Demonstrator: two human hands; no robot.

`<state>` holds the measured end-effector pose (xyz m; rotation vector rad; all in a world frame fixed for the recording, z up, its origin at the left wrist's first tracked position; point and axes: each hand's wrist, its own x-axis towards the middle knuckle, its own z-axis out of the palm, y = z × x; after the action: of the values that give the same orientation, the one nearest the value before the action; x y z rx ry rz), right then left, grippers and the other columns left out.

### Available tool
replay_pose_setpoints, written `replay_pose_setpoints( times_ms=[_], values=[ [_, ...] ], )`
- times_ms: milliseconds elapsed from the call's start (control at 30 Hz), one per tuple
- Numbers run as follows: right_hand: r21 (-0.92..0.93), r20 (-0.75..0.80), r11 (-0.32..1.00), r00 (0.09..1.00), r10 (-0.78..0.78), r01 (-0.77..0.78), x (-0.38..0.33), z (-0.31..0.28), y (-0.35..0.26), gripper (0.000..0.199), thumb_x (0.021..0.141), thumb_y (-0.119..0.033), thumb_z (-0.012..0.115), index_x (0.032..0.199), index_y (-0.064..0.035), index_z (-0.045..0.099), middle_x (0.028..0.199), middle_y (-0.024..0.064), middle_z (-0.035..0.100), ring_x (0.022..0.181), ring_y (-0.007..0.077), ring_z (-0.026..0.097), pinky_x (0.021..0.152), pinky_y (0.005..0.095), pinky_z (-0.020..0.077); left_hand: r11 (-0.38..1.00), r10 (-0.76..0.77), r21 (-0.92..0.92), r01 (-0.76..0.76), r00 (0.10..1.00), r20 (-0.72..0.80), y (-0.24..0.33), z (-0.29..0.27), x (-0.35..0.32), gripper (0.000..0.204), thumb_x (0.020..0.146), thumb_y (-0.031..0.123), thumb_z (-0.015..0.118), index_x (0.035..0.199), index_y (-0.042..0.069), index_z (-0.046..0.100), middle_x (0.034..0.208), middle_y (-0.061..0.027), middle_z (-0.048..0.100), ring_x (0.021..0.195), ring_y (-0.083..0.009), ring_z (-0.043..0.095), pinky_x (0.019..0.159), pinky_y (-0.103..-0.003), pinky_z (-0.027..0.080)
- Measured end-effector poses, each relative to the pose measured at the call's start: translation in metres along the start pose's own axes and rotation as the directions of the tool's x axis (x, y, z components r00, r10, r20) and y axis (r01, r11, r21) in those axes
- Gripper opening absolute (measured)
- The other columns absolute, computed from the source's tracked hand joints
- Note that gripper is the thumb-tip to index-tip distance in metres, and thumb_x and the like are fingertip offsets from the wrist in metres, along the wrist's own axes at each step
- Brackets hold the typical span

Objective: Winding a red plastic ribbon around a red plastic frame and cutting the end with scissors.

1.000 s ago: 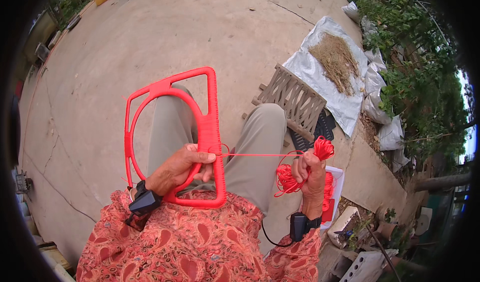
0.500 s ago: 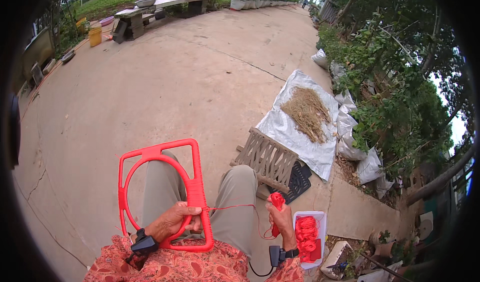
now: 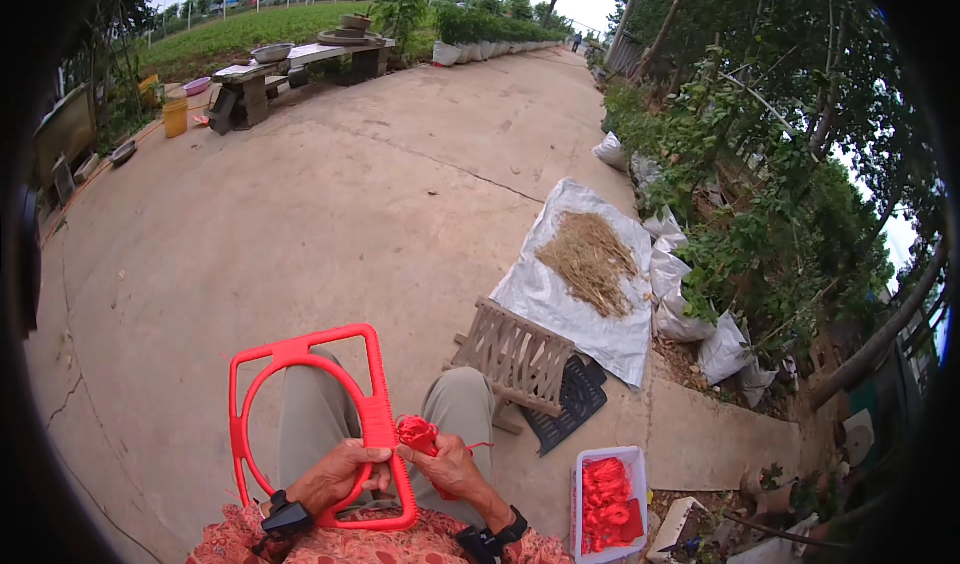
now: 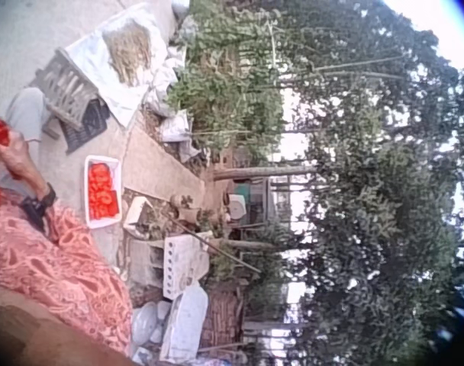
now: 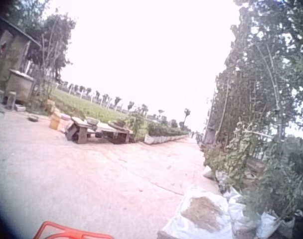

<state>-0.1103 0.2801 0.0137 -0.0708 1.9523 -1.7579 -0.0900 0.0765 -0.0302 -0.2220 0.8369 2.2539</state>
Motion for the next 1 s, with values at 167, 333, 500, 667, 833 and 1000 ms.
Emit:
replay_pose_setpoints(
  times_ms=[167, 333, 500, 667, 833, 1000],
  values=[
    [-0.067, -0.052, 0.986, 0.986, -0.156, 0.152, -0.001, 0.002, 0.021, 0.017, 0.086, -0.018, 0.071, 0.084, -0.0032, 0.063, 0.063, -0.0063, 0.051, 0.058, 0.0047, 0.046, 0.053, 0.0236, 0.0387, 0.999, -0.009, -0.038, 0.011, 0.999, 0.051, 0.003, 0.0, 0.0, 0.02, 0.089, 0.012, 0.061, 0.094, -0.008, 0.06, 0.072, -0.0171, 0.064, 0.056, -0.0224, 0.064, 0.041, -0.024, 0.044],
    [-0.29, -0.017, 0.756, 0.787, -0.617, 0.587, 0.001, 0.001, 0.027, 0.013, 0.083, -0.009, 0.07, 0.09, -0.0012, 0.064, 0.07, 0.0017, 0.059, 0.064, 0.0123, 0.054, 0.061, 0.0266, 0.0444, 1.0, -0.022, 0.016, 0.022, 1.0, -0.013, 0.007, 0.006, 0.0, 0.018, 0.088, 0.01, 0.062, 0.092, -0.008, 0.06, 0.072, -0.0172, 0.065, 0.053, -0.0211, 0.063, 0.038, -0.024, 0.042],
    [-0.19, 0.009, 0.863, 0.88, -0.476, 0.468, 0.004, -0.008, 0.026, 0.013, 0.083, -0.011, 0.068, 0.094, -0.004, 0.064, 0.071, 0.0039, 0.061, 0.065, 0.0119, 0.057, 0.059, 0.0269, 0.0449, 0.996, -0.028, 0.089, 0.033, 0.998, -0.056, 0.012, 0.013, 0.002, 0.017, 0.085, 0.01, 0.066, 0.089, -0.006, 0.061, 0.073, -0.0165, 0.065, 0.051, -0.0204, 0.063, 0.037, -0.024, 0.043],
    [-0.04, -0.033, 0.998, 0.999, -0.04, 0.038, -0.002, -0.007, 0.036, 0.017, 0.083, -0.021, 0.071, 0.09, -0.0063, 0.066, 0.063, -0.0036, 0.057, 0.058, 0.0049, 0.052, 0.052, 0.0242, 0.0422, 0.995, 0.052, 0.086, -0.044, 0.994, -0.1, 0.007, 0.013, -0.001, 0.014, 0.085, 0.009, 0.064, 0.086, -0.005, 0.061, 0.06, -0.0155, 0.062, 0.042, -0.0172, 0.057, 0.035, -0.022, 0.039],
    [0.143, -0.001, 0.989, 0.999, -0.043, 0.042, -0.006, -0.005, 0.03, 0.021, 0.086, -0.021, 0.069, 0.074, -0.0063, 0.06, 0.057, -0.0028, 0.053, 0.051, 0.0062, 0.049, 0.048, 0.0233, 0.0391, 0.994, 0.049, 0.108, -0.035, 0.99, -0.129, 0.011, 0.017, -0.003, 0.015, 0.085, 0.01, 0.065, 0.085, -0.004, 0.061, 0.06, -0.0139, 0.062, 0.043, -0.0167, 0.057, 0.036, -0.022, 0.039],
    [0.36, -0.036, 0.933, 0.999, -0.014, 0.026, -0.005, -0.005, 0.026, 0.021, 0.086, -0.019, 0.065, 0.074, -0.0051, 0.056, 0.055, 0.0, 0.052, 0.049, 0.0086, 0.05, 0.047, 0.0246, 0.0405, 0.995, 0.032, 0.093, -0.019, 0.99, -0.134, 0.015, 0.02, -0.004, 0.014, 0.084, 0.009, 0.066, 0.085, -0.003, 0.061, 0.062, -0.0131, 0.062, 0.042, -0.0165, 0.057, 0.037, -0.022, 0.04]
  ],
)
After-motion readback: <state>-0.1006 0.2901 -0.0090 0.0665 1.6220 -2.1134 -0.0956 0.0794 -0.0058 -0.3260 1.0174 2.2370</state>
